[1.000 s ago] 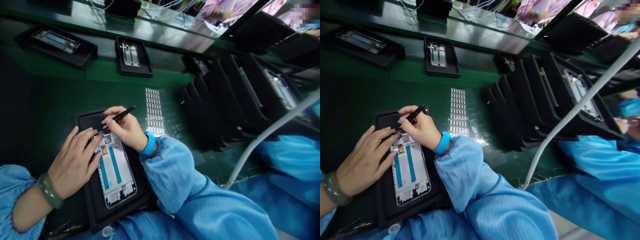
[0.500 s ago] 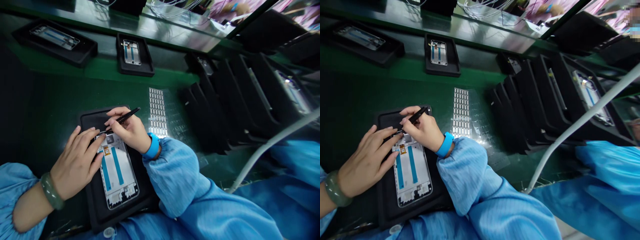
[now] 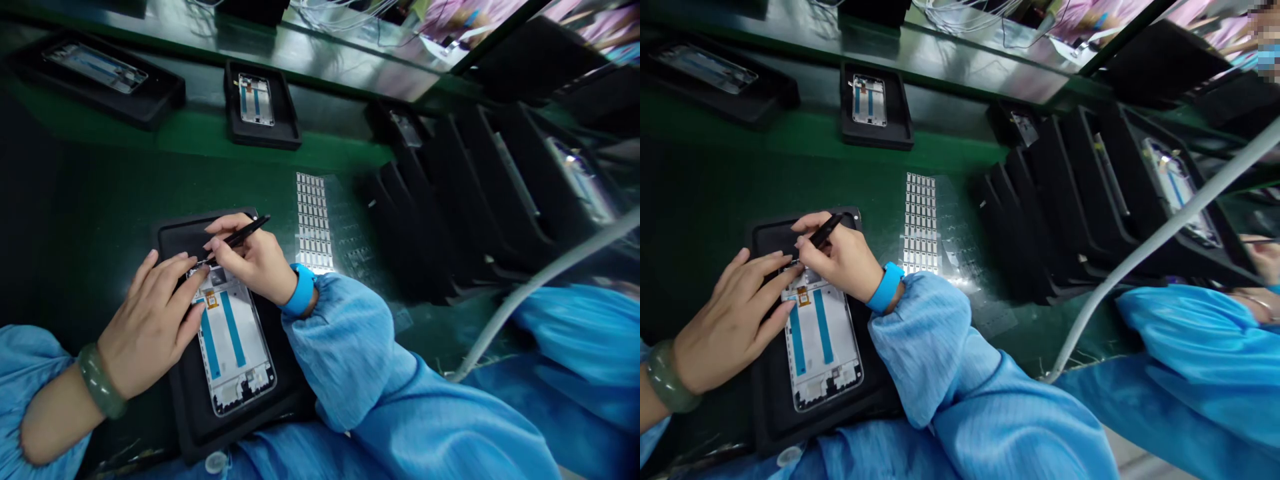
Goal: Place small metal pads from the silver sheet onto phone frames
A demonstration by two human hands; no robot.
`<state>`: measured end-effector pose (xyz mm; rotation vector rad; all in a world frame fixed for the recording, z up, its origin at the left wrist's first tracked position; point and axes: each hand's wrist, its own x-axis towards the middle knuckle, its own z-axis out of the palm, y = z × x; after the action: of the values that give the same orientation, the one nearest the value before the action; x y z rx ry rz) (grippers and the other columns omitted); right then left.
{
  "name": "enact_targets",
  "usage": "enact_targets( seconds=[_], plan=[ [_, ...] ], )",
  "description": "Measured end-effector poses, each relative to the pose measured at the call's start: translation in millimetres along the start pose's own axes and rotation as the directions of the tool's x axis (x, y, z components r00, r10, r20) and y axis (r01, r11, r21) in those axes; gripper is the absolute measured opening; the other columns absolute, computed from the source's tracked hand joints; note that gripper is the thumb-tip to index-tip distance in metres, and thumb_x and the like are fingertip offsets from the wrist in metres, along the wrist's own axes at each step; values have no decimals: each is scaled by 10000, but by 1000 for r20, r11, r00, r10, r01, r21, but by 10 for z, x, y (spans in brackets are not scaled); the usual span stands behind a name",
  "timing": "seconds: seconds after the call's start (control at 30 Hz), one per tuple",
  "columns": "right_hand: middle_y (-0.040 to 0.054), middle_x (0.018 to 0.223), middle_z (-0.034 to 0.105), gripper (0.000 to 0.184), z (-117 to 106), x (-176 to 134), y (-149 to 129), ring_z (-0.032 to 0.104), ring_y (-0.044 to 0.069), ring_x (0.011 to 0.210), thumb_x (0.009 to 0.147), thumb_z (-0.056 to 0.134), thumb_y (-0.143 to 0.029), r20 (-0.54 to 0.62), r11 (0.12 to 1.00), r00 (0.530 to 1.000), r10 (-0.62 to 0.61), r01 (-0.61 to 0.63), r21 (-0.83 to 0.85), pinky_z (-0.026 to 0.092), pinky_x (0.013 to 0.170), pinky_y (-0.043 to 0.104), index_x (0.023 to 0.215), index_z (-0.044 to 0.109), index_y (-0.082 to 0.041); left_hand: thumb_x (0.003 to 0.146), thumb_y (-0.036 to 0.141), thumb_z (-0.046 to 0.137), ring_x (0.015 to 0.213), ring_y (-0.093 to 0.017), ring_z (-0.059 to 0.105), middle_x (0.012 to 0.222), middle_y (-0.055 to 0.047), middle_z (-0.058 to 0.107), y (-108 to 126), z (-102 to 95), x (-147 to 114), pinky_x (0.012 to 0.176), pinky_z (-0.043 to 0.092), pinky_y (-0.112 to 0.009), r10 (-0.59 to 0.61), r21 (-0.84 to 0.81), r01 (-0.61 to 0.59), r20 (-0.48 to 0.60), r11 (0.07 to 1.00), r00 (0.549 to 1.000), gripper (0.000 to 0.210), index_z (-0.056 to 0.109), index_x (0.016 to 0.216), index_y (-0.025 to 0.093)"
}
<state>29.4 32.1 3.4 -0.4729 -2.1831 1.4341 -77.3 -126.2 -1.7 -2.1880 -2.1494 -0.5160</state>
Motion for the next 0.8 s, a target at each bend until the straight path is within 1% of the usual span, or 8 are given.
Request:
enact_targets(
  seconds=[0.13,0.3,0.47,0.7,0.77,0.8],
  plan=[
    [21,880,643,163,7,-10,-14,637,104,778,840,529,-216,-14,997,998,-59,58,-51,528,747,236,989,561,-157,891,240,434,1234,-269,428,1250,-141,491,-6,9,-5,1111,252,-523,2,4,-2,-1,1000,1000,419,452,1287,105],
    [24,905,649,163,10,-15,-23,637,99,792,845,518,-197,-11,989,994,-111,110,-96,529,740,217,999,558,-156,886,238,440,1232,-274,430,1240,-144,495,-7,11,-6,1108,257,-525,3,6,-3,-2,1000,1000,418,458,1280,100],
    [18,905,649,161,3,-10,-9,629,83,762,857,505,-180,-5,974,984,-180,178,-139,522,737,201,1007,556,-147,888,236,435,1225,-275,435,1237,-145,497,0,6,-1,1103,264,-530,5,6,-5,-8,1000,1000,417,453,1281,100],
    [45,980,647,169,-17,9,-22,634,96,852,863,486,-163,33,940,966,-258,259,-220,514,790,208,1016,550,-127,884,227,447,1234,-274,433,1237,-146,502,12,10,-1,1110,259,-521,-7,17,7,-6,1000,1000,405,469,1267,100],
    [53,984,650,171,-15,11,-49,630,109,883,866,478,-161,62,910,952,-299,304,-281,513,805,221,1016,551,-127,883,228,448,1230,-276,436,1238,-150,501,6,13,-2,1108,261,-523,1,21,-1,-9,1000,1000,400,474,1259,95],
    [56,969,652,172,-13,10,-63,630,118,885,867,474,-162,95,887,942,-321,334,-319,514,805,231,1015,554,-127,883,232,449,1227,-278,438,1235,-153,501,2,13,-4,1107,263,-524,7,22,-7,-11,1000,1000,396,479,1252,92]
  ],
)
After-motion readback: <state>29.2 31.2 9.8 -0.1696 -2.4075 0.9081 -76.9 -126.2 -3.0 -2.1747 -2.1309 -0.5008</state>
